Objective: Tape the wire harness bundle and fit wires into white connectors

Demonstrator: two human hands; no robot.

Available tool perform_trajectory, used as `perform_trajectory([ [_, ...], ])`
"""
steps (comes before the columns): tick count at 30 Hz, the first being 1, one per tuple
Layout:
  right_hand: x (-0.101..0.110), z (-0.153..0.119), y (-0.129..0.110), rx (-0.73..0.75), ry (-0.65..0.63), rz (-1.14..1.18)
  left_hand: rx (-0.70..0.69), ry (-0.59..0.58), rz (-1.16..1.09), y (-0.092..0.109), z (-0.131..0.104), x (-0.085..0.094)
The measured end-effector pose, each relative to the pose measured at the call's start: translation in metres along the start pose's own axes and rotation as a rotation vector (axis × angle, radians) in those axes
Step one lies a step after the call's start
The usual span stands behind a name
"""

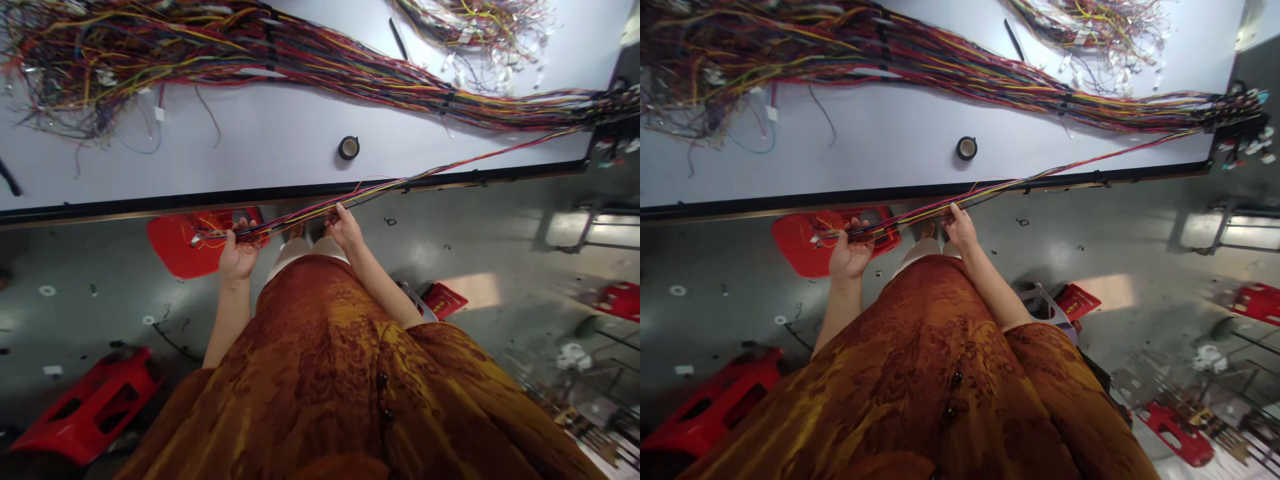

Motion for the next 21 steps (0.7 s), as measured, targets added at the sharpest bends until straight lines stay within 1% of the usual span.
perform_trajectory([
  [3,-0.007,-0.003,0.001,0.032,0.001,-0.036,-0.019,-0.007,-0.013,0.006,-0.001,-0.001],
  [5,-0.011,-0.01,0.008,0.029,0.013,-0.07,-0.031,0.004,-0.021,0.01,0.001,0.004],
  [8,-0.017,-0.023,0.021,-0.017,0.012,-0.143,-0.042,0.03,-0.033,0.013,0.005,0.013],
  [10,-0.022,-0.03,0.026,-0.061,-0.014,-0.147,-0.028,0.038,-0.037,0.013,0.008,0.018],
  [13,-0.027,-0.033,0.022,-0.074,-0.031,-0.096,-0.008,0.069,-0.055,0.016,0.009,0.023],
  [16,-0.026,-0.029,0.02,-0.051,0.02,-0.067,0.012,0.058,-0.113,0.025,0.009,0.026],
  [18,-0.032,-0.031,0.035,-0.068,0.037,-0.081,0.041,0.038,-0.155,0.03,0.009,0.028],
  [19,-0.038,-0.034,0.048,-0.095,0.013,-0.099,0.053,0.031,-0.165,0.033,0.009,0.029],
  [21,-0.058,-0.044,0.082,-0.175,-0.086,-0.139,0.065,0.019,-0.145,0.037,0.009,0.031],
])
Point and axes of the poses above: each hand's wrist, its own z-axis towards the middle knuckle, its own x-axis out of the back of the hand, y = z × x, the point moved 10 cm from there along z, towards the middle knuckle, and after that the axes turned 8 degrees about z, right-handed, at the moved point
